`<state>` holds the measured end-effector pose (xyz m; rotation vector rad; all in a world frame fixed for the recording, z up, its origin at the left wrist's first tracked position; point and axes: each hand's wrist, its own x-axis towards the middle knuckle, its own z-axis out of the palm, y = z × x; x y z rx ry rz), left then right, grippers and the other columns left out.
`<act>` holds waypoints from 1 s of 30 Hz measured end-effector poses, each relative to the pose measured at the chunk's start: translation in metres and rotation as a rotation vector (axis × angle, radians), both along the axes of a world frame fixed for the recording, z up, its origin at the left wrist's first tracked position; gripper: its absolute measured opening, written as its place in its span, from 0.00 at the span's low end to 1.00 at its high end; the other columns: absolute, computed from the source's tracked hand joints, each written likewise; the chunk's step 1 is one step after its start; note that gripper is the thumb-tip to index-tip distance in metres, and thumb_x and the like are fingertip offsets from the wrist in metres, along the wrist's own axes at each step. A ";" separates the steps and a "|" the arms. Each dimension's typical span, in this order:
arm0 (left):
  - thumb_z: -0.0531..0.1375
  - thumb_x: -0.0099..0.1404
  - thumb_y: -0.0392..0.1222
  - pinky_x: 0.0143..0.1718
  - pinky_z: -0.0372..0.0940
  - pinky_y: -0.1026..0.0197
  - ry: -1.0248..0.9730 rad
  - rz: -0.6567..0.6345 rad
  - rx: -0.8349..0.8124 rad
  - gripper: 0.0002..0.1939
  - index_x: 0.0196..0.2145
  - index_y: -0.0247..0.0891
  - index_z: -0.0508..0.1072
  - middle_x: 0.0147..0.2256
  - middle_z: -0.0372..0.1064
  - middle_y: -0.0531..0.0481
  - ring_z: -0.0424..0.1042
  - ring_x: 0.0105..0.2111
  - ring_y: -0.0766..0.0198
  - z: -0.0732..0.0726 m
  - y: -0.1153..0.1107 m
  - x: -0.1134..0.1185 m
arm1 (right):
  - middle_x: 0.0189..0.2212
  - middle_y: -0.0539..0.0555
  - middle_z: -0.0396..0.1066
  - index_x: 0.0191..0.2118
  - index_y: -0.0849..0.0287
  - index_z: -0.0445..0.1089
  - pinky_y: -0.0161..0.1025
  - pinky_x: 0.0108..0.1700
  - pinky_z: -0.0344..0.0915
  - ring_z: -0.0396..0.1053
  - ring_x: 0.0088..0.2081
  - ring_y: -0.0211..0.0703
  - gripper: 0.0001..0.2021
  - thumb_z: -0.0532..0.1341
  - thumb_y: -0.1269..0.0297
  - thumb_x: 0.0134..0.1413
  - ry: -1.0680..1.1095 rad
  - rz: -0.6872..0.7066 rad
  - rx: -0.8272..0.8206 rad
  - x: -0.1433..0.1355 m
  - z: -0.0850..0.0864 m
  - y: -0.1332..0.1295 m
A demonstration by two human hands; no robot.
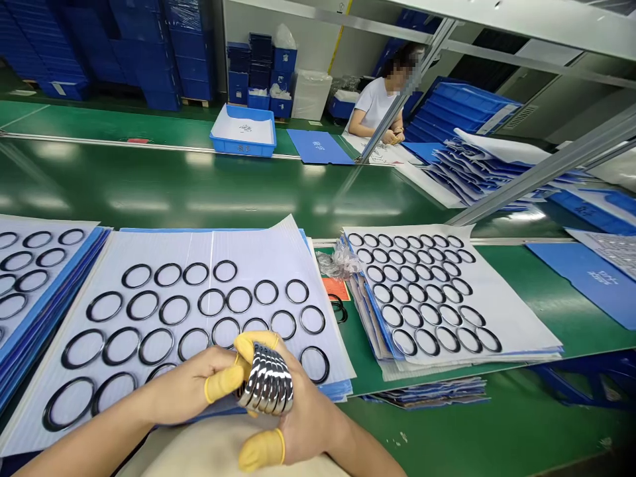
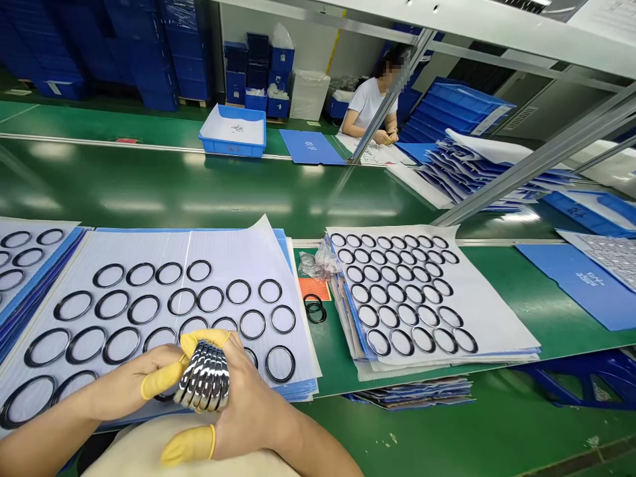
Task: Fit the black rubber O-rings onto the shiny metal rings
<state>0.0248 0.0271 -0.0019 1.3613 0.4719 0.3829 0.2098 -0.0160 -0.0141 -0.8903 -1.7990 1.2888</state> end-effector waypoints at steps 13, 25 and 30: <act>0.56 0.68 0.38 0.38 0.64 0.64 0.097 0.175 0.548 0.12 0.29 0.36 0.75 0.33 0.74 0.47 0.69 0.34 0.63 0.010 0.004 -0.002 | 0.58 0.65 0.56 0.66 0.57 0.42 0.53 0.62 0.50 0.58 0.58 0.57 0.48 0.67 0.48 0.45 0.166 0.053 0.002 -0.001 -0.014 -0.004; 0.49 0.64 0.23 0.49 0.63 0.57 0.125 0.172 1.075 0.16 0.35 0.39 0.72 0.37 0.75 0.50 0.72 0.34 0.65 0.020 0.003 -0.008 | 0.32 0.58 0.79 0.39 0.62 0.76 0.41 0.41 0.73 0.77 0.33 0.44 0.21 0.63 0.46 0.51 0.399 0.302 -0.357 -0.014 -0.009 -0.003; 0.51 0.67 0.28 0.41 0.63 0.61 0.268 0.054 1.054 0.12 0.31 0.38 0.71 0.32 0.72 0.50 0.69 0.31 0.63 0.031 0.006 -0.012 | 0.31 0.59 0.79 0.36 0.63 0.76 0.45 0.39 0.74 0.77 0.32 0.47 0.20 0.65 0.48 0.49 0.497 0.210 -0.463 -0.016 -0.013 -0.008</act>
